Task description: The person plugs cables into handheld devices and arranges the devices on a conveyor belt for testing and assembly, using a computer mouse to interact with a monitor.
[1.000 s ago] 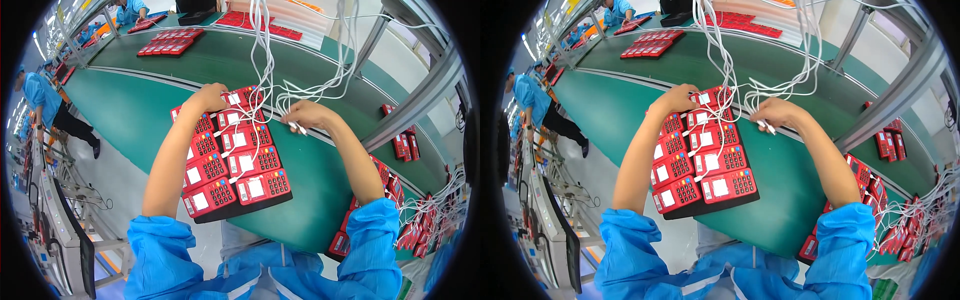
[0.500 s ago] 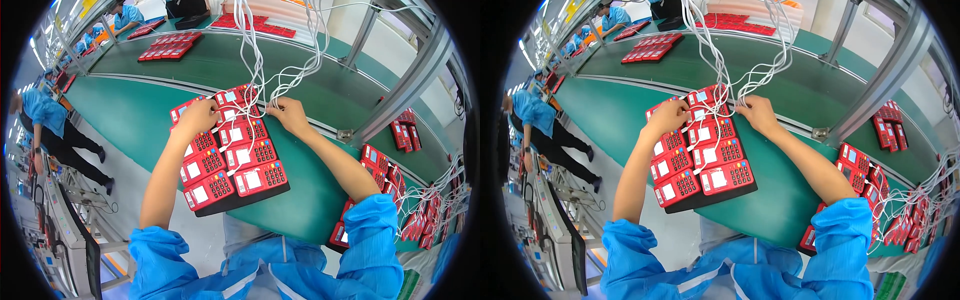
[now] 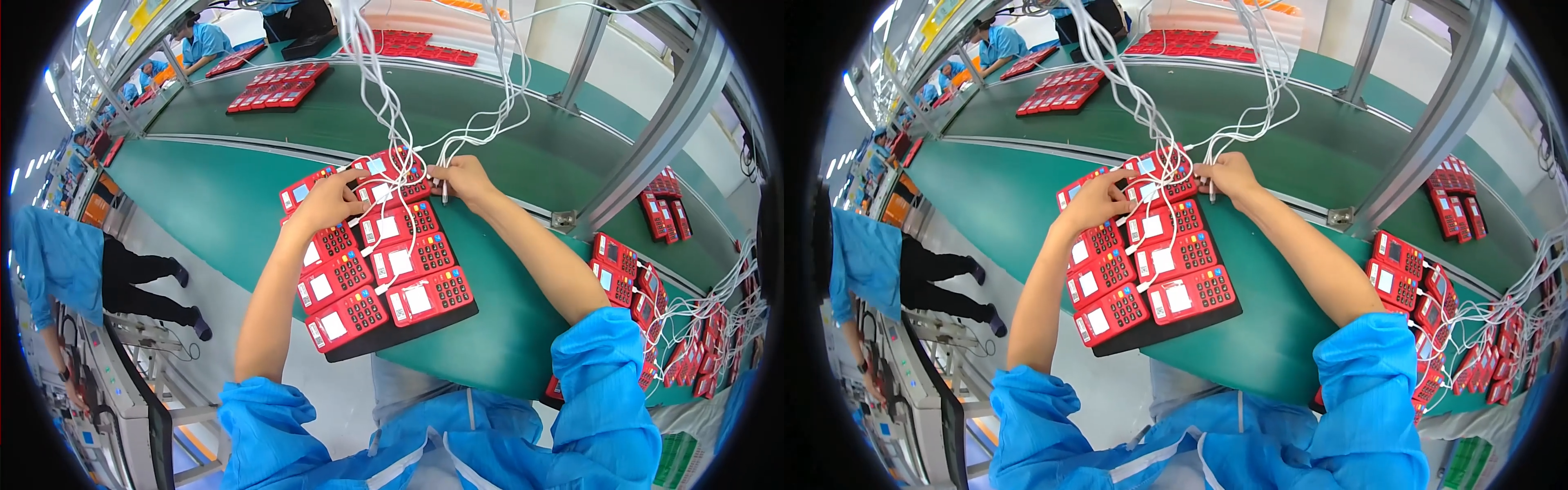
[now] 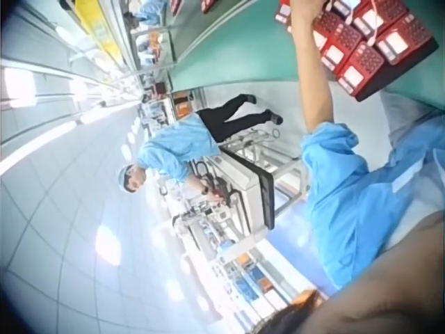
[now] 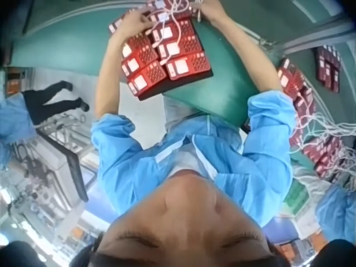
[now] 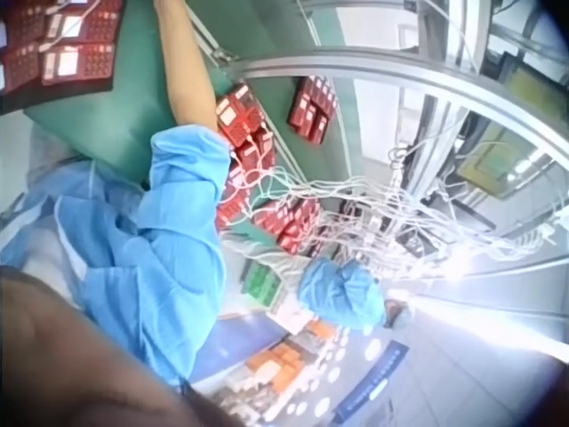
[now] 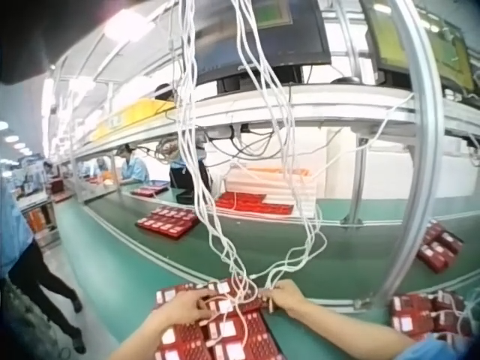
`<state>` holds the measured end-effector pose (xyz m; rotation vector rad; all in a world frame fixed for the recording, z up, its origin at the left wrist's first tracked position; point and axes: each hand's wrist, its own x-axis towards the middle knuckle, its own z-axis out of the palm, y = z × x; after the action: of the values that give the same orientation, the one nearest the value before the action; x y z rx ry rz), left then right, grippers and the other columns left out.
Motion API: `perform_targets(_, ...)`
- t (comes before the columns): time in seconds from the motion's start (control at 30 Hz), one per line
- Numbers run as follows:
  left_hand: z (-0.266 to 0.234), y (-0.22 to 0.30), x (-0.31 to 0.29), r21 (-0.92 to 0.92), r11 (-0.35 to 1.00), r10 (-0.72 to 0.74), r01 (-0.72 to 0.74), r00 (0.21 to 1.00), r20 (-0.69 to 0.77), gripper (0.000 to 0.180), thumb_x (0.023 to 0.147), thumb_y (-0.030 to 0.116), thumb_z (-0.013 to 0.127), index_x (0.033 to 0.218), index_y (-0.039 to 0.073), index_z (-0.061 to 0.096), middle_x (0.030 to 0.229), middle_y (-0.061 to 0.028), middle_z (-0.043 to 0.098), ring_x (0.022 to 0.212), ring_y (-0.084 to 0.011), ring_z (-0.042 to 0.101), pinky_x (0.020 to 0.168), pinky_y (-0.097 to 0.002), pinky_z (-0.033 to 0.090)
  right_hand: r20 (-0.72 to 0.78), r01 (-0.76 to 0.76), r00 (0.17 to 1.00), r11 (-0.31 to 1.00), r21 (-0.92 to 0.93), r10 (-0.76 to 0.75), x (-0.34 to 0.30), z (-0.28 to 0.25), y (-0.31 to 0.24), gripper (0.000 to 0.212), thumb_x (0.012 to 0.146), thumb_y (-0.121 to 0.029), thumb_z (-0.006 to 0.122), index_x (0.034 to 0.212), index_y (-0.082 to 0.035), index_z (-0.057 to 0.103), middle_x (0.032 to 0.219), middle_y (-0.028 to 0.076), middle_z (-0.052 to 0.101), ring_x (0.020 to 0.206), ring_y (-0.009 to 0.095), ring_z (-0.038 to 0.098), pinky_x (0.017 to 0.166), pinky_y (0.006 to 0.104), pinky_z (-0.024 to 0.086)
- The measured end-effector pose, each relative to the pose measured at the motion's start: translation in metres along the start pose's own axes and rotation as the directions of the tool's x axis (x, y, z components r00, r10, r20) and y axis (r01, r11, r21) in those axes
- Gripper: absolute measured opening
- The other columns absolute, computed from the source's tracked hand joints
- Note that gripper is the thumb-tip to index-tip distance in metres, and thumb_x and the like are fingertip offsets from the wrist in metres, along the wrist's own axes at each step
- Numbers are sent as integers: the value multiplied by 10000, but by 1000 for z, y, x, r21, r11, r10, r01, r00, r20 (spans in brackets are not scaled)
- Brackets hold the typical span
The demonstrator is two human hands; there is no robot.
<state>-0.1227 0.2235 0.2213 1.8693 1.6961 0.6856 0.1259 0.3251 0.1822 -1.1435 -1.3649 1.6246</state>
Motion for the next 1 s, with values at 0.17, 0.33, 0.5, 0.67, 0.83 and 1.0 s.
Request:
perform_targets(0.17,-4,-1,5,-88,994,-57,68,991,118,564,755,102,741,1290,48,572,671,-73,658,572,-143,603,551,-287,455,17,-55,998,982,180,53,0,5,-5,183,890,-144,659,830,20,606,767,101,639,648,159,633,593,266,528)
perform_targets(0.33,-5,9,5,-72,988,-127,138,983,135,532,747,71,738,1254,32,582,668,-66,653,491,-128,557,510,-286,427,-28,-30,999,975,220,37,-3,13,-10,190,912,-183,636,882,-1,591,761,72,631,621,145,609,578,273,509)
perform_targets(0.5,-5,3,5,-110,984,-125,138,984,124,538,741,62,743,1252,35,577,663,-70,652,472,-127,543,510,-287,426,-56,9,998,970,244,5,-11,20,-13,174,916,-199,627,909,-28,599,742,34,606,618,120,597,560,264,487)
perform_targets(0.67,-3,5,5,-114,986,-108,120,988,107,524,742,63,747,1240,33,587,650,-69,649,487,-131,556,517,-286,434,-141,46,990,943,328,1,-9,31,-9,160,918,-208,625,908,-50,600,731,9,587,593,95,552,510,253,425)
perform_targets(0.83,1,2,4,-141,986,-79,92,992,95,506,749,67,745,1232,42,597,646,-66,646,513,-129,575,537,-286,449,-189,56,982,928,369,16,-19,39,-5,160,926,-220,628,894,-81,555,777,17,595,709,114,571,625,283,449)
perform_targets(1.0,1,0,6,-104,991,-71,82,992,105,550,760,72,738,1279,61,557,658,-64,633,527,-128,573,543,-292,447,-205,116,979,868,483,-16,-10,42,1,161,944,-191,605,902,-52,534,812,47,613,719,148,591,648,303,499)
